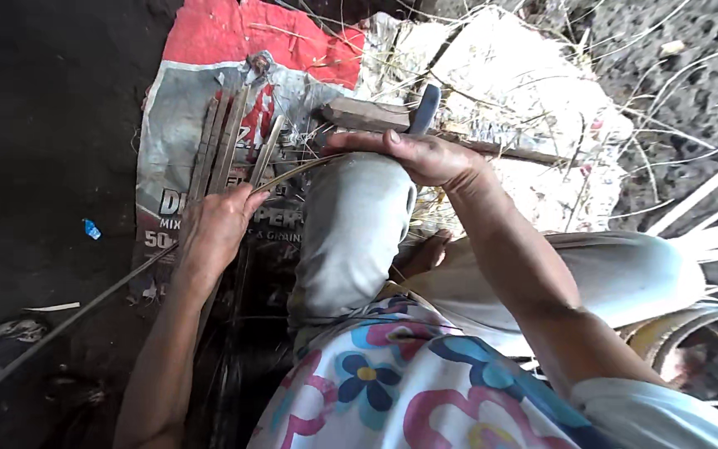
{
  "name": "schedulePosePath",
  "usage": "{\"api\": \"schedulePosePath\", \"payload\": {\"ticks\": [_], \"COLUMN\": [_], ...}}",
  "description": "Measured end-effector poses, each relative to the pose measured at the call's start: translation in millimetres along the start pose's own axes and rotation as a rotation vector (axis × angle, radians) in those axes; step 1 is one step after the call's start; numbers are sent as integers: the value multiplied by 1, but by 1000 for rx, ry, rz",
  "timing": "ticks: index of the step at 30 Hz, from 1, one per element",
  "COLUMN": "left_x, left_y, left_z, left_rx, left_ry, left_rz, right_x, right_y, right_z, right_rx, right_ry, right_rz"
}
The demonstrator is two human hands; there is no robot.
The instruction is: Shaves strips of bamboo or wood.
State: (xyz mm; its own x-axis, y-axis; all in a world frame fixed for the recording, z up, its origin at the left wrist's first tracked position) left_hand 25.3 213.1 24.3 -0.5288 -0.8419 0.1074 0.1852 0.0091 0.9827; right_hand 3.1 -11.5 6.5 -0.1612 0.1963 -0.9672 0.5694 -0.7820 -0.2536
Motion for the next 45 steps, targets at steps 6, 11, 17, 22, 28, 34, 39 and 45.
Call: {"api": "schedulePosePath", "payload": {"ticks": [6, 11, 17, 22, 28, 34, 39, 45], "left_x": [6, 17, 47, 61, -89, -112, -79, -54], "left_y": [-7, -6, 1, 4, -41, -49, -45, -41], "left_z": [13, -19, -58, -45, 28, 105, 94, 61], "left_rx": [-9, -75, -99, 18, 37, 72, 117, 129], "left_ry": [35, 70, -88, -204, 99, 315, 384, 348], "left_rz": [-38, -2, -49, -34, -114, -114, -136, -178], "right_x": [2, 5, 3, -11, -10, -9, -16, 3], "right_y": [0, 3, -3, 21, 28, 23, -10, -16], "right_z": [3, 21, 64, 79, 85, 68, 104, 142], "right_rx": [63, 149, 354, 539, 656, 618, 868, 994], "right_ry": [53, 75, 54, -414, -682, -637, -496, -509], "right_rz": [19, 60, 244, 1013, 1031, 1043, 1027, 1034]}}
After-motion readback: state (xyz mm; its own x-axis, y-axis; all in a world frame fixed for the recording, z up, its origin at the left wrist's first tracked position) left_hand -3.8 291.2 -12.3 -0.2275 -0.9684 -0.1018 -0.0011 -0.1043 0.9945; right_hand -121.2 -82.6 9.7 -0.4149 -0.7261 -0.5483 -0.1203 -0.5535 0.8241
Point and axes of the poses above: each hand's wrist, its own z-axis away from the middle knuckle, its own y-axis out of the back of the hand, x = y × z, the point moved 9 cm from there along -z, towards the middle knuckle, and after that the axes turned 11 degrees about -z, right-handed, at the moved point
